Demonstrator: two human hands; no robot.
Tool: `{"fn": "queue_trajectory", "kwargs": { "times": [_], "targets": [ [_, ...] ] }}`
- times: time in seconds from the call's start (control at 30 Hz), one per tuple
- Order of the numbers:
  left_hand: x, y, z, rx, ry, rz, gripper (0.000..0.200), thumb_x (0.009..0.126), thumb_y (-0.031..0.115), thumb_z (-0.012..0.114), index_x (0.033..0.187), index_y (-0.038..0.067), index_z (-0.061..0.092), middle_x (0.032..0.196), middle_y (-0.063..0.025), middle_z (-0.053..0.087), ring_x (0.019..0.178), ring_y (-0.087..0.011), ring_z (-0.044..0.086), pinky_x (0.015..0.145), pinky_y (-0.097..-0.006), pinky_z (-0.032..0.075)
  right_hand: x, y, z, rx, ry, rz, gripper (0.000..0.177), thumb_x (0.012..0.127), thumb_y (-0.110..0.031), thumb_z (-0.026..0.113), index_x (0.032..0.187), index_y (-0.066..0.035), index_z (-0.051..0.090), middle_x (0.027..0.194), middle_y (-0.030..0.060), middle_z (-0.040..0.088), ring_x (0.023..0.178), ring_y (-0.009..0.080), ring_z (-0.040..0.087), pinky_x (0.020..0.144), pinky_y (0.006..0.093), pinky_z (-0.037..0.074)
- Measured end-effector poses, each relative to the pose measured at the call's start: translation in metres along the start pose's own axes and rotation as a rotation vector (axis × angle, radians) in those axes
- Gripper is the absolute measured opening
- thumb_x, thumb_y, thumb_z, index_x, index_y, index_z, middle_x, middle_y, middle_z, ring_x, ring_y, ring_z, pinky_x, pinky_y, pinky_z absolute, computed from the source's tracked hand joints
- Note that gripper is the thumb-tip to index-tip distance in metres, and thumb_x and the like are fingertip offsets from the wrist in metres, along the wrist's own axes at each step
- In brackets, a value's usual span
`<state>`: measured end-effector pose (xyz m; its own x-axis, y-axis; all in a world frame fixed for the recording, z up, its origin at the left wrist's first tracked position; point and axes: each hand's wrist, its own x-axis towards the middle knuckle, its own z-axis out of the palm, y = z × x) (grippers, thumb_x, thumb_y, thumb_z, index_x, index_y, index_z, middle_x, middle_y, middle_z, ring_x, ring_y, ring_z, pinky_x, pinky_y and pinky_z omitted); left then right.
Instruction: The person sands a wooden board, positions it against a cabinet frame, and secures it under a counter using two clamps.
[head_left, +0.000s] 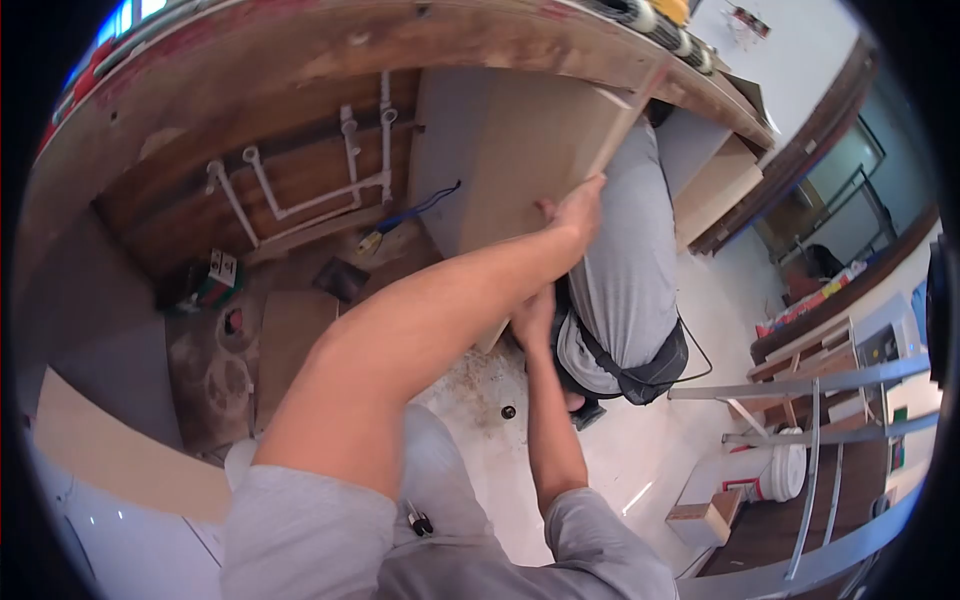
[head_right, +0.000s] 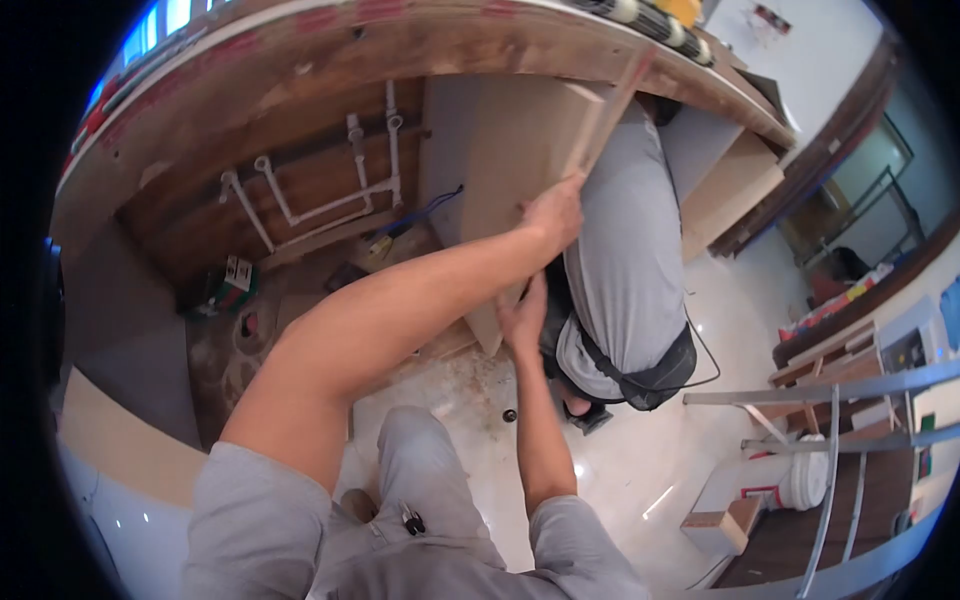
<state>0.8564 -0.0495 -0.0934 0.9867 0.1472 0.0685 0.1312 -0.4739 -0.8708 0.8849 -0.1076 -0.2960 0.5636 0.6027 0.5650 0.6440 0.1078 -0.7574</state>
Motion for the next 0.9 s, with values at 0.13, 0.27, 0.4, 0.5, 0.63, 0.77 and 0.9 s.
{"fn": "queue_trajectory", "kwargs": {
  "times": [0.13, 0.27, 0.4, 0.5, 0.63, 0.77, 0.9],
  "targets": [
    [0.008, 0.052, 0.029, -0.031, 0.429, -0.227, 0.035, 0.081, 0.021, 0.054, 0.112, 0.010, 0.065, 0.119, -0.0072, 0.060, 0.124, -0.0249, 0.045, 0.113, -0.0503, 0.012, 0.076, 0.033, -0.032, -0.392, 0.089, -0.271, 0.049, 0.091, -0.028, 0.052, 0.129, 0.000, 0.043, 0.130, 0.0167, 0.048, 0.119, 0.0375, 0.043, 0.098, 0.0428, 0.038],
    [-0.110, 0.055, 0.043, -0.739, 0.705, -0.329, 0.039, 0.076, 0.019, 0.059, 0.113, 0.007, 0.058, 0.123, -0.0115, 0.054, 0.124, -0.0268, 0.043, 0.110, -0.0492, 0.026, 0.115, -0.031, -0.029, -0.299, 0.307, -0.263, 0.054, 0.082, -0.026, 0.069, 0.120, 0.006, 0.048, 0.117, 0.0182, 0.054, 0.109, 0.0293, 0.052, 0.093, 0.0369, 0.042],
    [-0.242, 0.122, 0.181, -1.346, -0.109, -0.467, 0.042, 0.074, 0.006, 0.062, 0.115, 0.005, 0.055, 0.124, -0.0146, 0.052, 0.115, -0.0315, 0.051, 0.096, -0.0434, 0.042, 0.125, -0.070, -0.016, 0.028, 0.347, -0.186, 0.054, 0.081, -0.022, 0.072, 0.119, 0.007, 0.048, 0.116, 0.0166, 0.057, 0.106, 0.0242, 0.055, 0.093, 0.0322, 0.040],
    [-0.329, 0.147, 0.275, -1.301, -0.795, -0.519, 0.040, 0.080, 0.016, 0.059, 0.119, 0.004, 0.055, 0.115, -0.0185, 0.057, 0.108, -0.0339, 0.054, 0.091, -0.0419, 0.045, 0.137, -0.068, -0.004, 0.054, 0.384, -0.158, 0.055, 0.081, -0.025, 0.073, 0.119, 0.006, 0.049, 0.115, 0.0168, 0.058, 0.105, 0.0239, 0.057, 0.092, 0.0320, 0.042],
    [-0.400, 0.165, 0.323, -1.251, -0.956, -0.578, 0.039, 0.080, 0.017, 0.060, 0.117, 0.004, 0.055, 0.117, -0.0166, 0.059, 0.106, -0.0330, 0.057, 0.091, -0.0420, 0.047, 0.144, -0.063, 0.002, -0.029, 0.391, -0.139, 0.055, 0.079, -0.029, 0.074, 0.117, 0.005, 0.053, 0.112, 0.0151, 0.061, 0.101, 0.0224, 0.059, 0.090, 0.0322, 0.044],
    [-0.416, 0.187, 0.384, -1.279, -0.795, -0.645, 0.043, 0.079, 0.018, 0.061, 0.118, 0.002, 0.054, 0.119, -0.0174, 0.058, 0.107, -0.0334, 0.056, 0.093, -0.0417, 0.045, 0.139, -0.061, 0.001, -0.027, 0.389, -0.141, 0.049, 0.080, -0.029, 0.074, 0.112, 0.004, 0.057, 0.106, 0.0128, 0.064, 0.096, 0.0195, 0.061, 0.087, 0.0298, 0.045],
    [-0.369, 0.222, 0.448, -1.316, -0.441, -0.628, 0.053, 0.075, 0.023, 0.066, 0.122, 0.002, 0.052, 0.119, -0.0193, 0.057, 0.113, -0.0336, 0.051, 0.098, -0.0392, 0.041, 0.142, -0.060, 0.001, -0.032, 0.371, -0.182, 0.041, 0.081, -0.026, 0.073, 0.107, 0.003, 0.061, 0.102, 0.0102, 0.066, 0.092, 0.0166, 0.061, 0.083, 0.0277, 0.046]
  ]
}}
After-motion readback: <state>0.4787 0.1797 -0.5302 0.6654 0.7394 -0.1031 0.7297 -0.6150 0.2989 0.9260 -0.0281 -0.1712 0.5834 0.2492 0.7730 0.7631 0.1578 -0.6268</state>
